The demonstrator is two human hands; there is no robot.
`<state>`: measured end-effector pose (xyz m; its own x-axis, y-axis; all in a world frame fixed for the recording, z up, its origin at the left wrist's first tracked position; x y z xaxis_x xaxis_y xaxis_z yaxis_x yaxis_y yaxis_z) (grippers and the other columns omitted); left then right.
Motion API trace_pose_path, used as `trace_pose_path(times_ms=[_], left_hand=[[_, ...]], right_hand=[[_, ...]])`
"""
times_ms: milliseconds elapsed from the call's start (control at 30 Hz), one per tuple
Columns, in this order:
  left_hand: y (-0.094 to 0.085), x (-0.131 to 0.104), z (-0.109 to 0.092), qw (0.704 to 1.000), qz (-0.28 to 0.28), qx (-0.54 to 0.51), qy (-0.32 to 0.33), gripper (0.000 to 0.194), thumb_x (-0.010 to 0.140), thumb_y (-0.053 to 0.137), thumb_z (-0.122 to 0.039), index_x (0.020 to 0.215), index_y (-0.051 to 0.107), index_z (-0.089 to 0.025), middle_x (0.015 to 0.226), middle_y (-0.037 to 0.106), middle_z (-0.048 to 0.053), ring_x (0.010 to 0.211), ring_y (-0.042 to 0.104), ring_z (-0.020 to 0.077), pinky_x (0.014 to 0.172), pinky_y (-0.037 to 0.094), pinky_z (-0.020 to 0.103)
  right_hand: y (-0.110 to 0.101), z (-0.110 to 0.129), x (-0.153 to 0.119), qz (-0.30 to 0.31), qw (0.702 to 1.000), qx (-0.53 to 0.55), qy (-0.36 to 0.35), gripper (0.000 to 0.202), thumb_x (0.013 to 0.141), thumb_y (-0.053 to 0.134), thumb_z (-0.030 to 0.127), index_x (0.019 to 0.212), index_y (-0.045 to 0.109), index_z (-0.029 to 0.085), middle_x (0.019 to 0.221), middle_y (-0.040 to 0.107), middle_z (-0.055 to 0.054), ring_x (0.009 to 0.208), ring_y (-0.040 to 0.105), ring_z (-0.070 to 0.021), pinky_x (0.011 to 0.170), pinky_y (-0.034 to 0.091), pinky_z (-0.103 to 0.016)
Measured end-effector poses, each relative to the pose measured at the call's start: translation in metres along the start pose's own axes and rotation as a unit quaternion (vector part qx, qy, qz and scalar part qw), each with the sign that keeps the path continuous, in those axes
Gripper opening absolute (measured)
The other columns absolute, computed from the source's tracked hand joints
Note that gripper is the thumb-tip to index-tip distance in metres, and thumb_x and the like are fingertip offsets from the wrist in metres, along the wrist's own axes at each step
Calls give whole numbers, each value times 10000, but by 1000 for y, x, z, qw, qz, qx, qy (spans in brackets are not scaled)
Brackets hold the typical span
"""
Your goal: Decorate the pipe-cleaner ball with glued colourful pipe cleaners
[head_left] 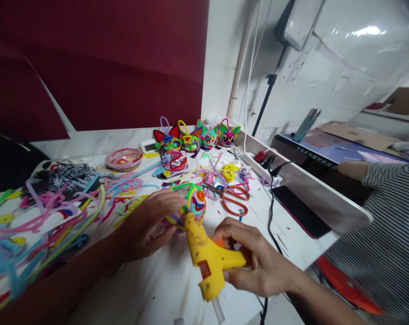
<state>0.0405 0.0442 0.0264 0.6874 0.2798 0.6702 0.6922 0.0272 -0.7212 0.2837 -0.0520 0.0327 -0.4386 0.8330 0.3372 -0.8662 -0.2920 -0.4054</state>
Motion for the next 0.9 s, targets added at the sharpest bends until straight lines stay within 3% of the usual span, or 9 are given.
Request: trace_pose_path(times_ms=[900], left_hand=[[-1, 0, 1, 1000, 9, 5, -1, 510, 895, 577, -71, 1383, 484, -185, 1286, 655, 113, 1319, 552, 245, 1139, 469, 410]], right_hand=[[0, -1, -5, 10, 1000, -1, 13, 361, 805, 753, 282, 1135, 648, 180, 943, 579, -45, 713, 534, -139, 538, 403, -235]])
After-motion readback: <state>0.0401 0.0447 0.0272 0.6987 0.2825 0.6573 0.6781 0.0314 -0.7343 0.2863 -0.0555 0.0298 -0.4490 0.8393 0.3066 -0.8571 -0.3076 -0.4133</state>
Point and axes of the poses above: each hand's wrist, its own x-axis towards the middle knuckle, its own y-axis out of the palm, z = x × y, the point moved 3 cm from there along x, towards the middle knuckle
